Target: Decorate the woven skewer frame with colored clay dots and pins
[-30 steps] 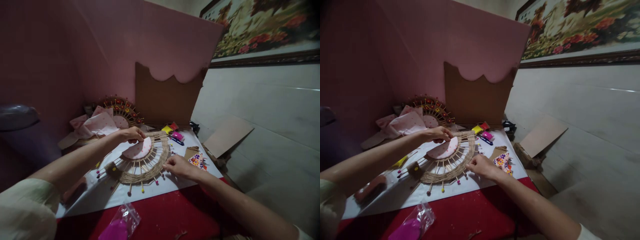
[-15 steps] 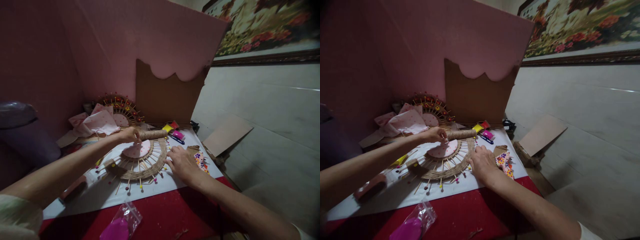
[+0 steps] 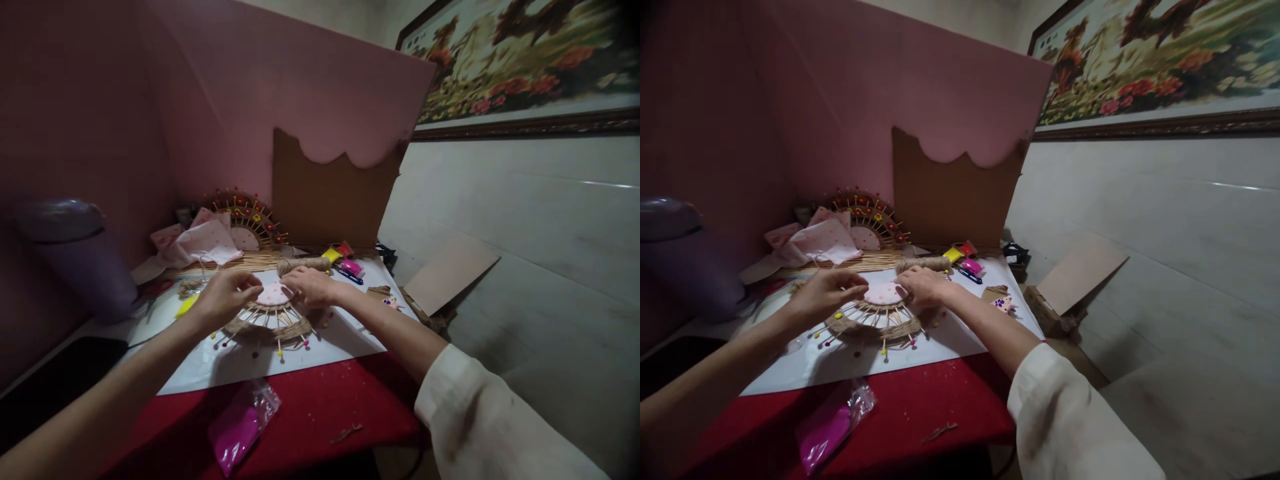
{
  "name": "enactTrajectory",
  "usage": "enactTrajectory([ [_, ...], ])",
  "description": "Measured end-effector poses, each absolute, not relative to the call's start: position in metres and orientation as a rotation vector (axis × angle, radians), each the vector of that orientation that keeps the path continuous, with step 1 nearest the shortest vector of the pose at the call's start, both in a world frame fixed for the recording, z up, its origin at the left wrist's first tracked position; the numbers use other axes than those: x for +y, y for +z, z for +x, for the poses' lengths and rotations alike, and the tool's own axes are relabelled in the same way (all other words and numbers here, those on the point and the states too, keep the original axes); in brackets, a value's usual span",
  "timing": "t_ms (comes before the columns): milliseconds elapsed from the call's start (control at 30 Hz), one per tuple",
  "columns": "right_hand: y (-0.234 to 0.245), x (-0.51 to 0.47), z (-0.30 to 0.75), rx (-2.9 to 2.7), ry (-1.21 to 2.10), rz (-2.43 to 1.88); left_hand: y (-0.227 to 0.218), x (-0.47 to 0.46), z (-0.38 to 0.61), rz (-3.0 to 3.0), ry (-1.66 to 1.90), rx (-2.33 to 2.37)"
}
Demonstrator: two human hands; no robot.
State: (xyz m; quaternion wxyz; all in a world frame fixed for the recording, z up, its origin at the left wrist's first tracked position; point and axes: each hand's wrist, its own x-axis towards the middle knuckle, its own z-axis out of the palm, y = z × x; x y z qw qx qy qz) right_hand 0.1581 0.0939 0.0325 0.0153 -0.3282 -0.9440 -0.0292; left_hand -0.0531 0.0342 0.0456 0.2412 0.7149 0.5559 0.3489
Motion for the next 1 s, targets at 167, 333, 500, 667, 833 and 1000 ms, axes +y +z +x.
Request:
enactTrajectory([
  [167,0.027,0.105,0.147,-3.103,-0.075,-0.896,0.035,0.0,-0.068,1.805,0.918,1.561],
  [333,0.024,0.113,0.143,-3.152,-0.097,-0.923,0.033,-0.017,-0.075,1.703,0.954,1.545],
  [500,0.027,0.118,0.141,-3.199,-0.088,-0.918,0.024,-0.024,-0.08,1.728,0.955,1.594],
  [667,0.026,0.126,0.133,-3.239,-0.023,-0.924,0.019,-0.033,-0.083,1.755,0.947,1.558],
  [833,0.03,0.133,0.135,-3.211,0.133,-0.934,0.023,-0.049,-0.085,1.767,0.949,1.553],
  [1000,0.051,0.135,0.158,-3.106,0.345,-0.914,0.014,-0.058,-0.088,1.856,0.88,1.614],
])
